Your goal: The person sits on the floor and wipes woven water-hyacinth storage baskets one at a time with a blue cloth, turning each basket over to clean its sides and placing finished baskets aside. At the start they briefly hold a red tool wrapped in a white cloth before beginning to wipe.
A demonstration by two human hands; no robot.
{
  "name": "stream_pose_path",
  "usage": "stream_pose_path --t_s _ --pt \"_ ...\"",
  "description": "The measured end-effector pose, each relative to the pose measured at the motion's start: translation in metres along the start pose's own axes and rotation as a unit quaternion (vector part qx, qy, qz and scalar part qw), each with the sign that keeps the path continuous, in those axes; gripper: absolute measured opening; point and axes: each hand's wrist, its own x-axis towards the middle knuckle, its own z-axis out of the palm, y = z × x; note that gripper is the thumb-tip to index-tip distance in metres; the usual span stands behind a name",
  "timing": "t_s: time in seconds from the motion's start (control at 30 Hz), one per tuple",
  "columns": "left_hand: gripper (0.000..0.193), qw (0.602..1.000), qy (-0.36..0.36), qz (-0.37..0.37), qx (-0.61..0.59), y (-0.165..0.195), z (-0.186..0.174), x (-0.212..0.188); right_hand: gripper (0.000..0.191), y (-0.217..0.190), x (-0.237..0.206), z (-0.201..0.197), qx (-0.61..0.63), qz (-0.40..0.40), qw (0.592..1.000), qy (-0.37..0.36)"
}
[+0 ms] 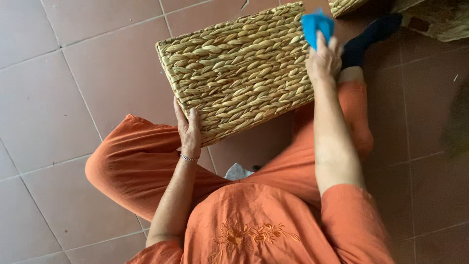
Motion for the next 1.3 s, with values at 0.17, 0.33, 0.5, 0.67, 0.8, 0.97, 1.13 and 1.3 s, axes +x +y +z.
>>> stream_pose_path --t_s 0.17,0.33,0.5,0.67,0.8,0.97,1.13,1.3 --pt "0.062 1.000 0.012 -0.023 0.013 -0.001 -0.003 0.004 0.030 -0.061 -0.082 -0.018 0.109 0.010 0.993 -0.053" --pt "0.061 0.996 0.030 -0.074 -0.035 -0.002 -0.007 0.004 0.035 -0.177 -0.203 -0.072 0.208 -0.225 0.952 -0.025" --pt "0.060 0.997 -0.028 0.043 -0.052 -0.008 -0.012 0.005 0.035 -0.124 -0.204 -0.050 0.135 -0.286 0.949 -0.005" --pt "0.064 1.000 0.000 -0.007 -0.011 -0.017 -0.014 0.011 0.046 0.009 -0.154 -0.031 0.058 -0.048 0.997 0.030" --pt "0.063 1.000 0.010 -0.013 -0.018 -0.022 -0.015 0.015 0.044 -0.005 -0.143 -0.042 0.155 0.085 0.984 -0.013" --pt "0.061 0.999 0.013 0.009 -0.048 -0.024 -0.017 0.015 0.044 -0.155 -0.215 -0.064 0.156 -0.204 0.966 0.014" --pt "0.060 0.996 -0.035 0.026 -0.081 -0.025 -0.023 0.011 0.031 -0.177 -0.234 -0.052 0.191 -0.309 0.929 0.074" --pt "0.061 0.999 0.020 -0.013 0.039 -0.032 -0.019 0.016 0.038 -0.045 -0.182 -0.036 0.013 -0.218 0.975 0.048"
